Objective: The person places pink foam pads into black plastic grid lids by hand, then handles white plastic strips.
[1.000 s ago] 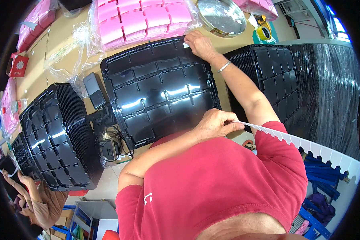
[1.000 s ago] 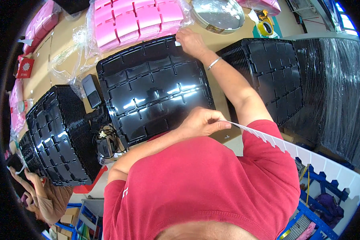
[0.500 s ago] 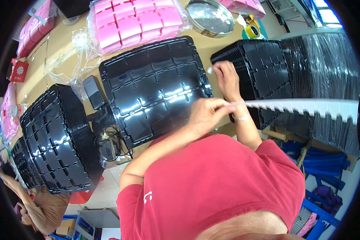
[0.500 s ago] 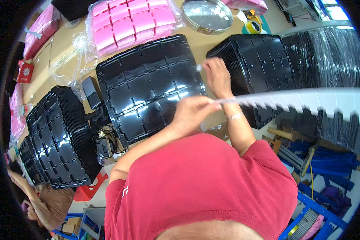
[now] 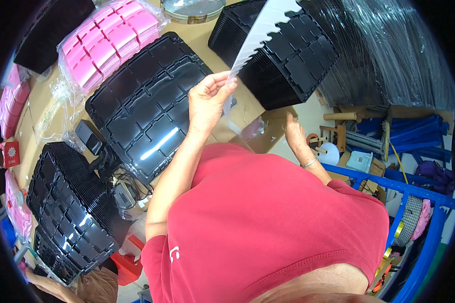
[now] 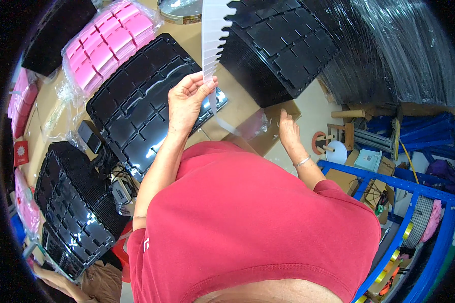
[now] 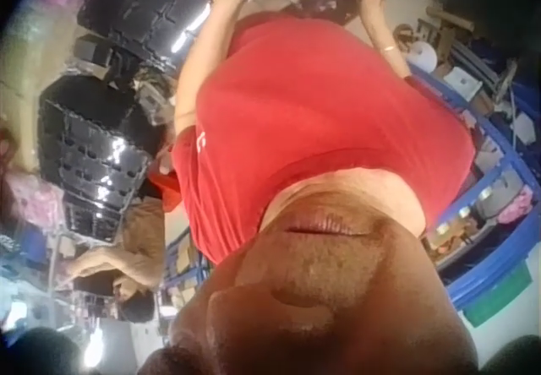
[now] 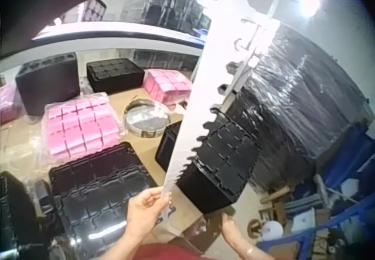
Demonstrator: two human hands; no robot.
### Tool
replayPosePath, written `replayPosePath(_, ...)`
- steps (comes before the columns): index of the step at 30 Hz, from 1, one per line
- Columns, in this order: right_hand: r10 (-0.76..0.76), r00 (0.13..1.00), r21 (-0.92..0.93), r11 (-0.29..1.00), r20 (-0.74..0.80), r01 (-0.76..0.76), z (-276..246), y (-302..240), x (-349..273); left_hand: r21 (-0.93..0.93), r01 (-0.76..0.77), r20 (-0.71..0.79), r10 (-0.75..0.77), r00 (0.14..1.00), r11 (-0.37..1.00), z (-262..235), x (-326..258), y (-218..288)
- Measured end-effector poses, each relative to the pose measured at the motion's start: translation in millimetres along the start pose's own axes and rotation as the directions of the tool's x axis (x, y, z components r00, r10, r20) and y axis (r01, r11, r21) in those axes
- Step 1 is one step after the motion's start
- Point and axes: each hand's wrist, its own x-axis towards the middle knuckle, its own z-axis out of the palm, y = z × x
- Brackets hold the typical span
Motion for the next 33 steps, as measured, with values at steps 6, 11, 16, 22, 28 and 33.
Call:
replayPosePath(6,-0.099,0.992,0.986,0.138,-0.083,0.097,-105.4,-123.6,7.7,0.105,0.002,-0.033,0.001,0.999,0.994,6.1,-10.0,-6.5)
replayPosePath(11,-0.197,0.962,0.98,-0.104,-0.188,0.17,-101.9,-153.9,33.4,0.157,-0.037,-0.097,0.052,0.994,0.987,5.6,-19.5,-14.9)
replayPosePath(16,-0.041,0.943,0.943,-0.051,-0.33,0.328,-105.4,-178.1,14.9,0.28,-0.042,-0.16,0.089,0.983,0.959,6.1,-26.8,-7.1)
replayPosePath(22,-0.335,0.403,0.321,0.275,-0.852,0.906,-114.9,-174.0,-7.2,0.533,-0.27,-0.173,0.416,0.893,0.802,-2.5,-34.3,6.6)
replayPosePath(28,-0.081,0.976,0.971,-0.15,-0.201,0.188,-121.6,-172.2,62.6,0.046,-0.131,-0.09,0.135,0.987,0.99,-14.7,-33.3,5.7)
replayPosePath(33,-0.57,0.821,0.976,0.161,-0.031,0.149,-107.8,-256.9,141.3,0.144,-0.067,0.192,0.038,0.981,0.987,-11.3,-39.2,2.0)
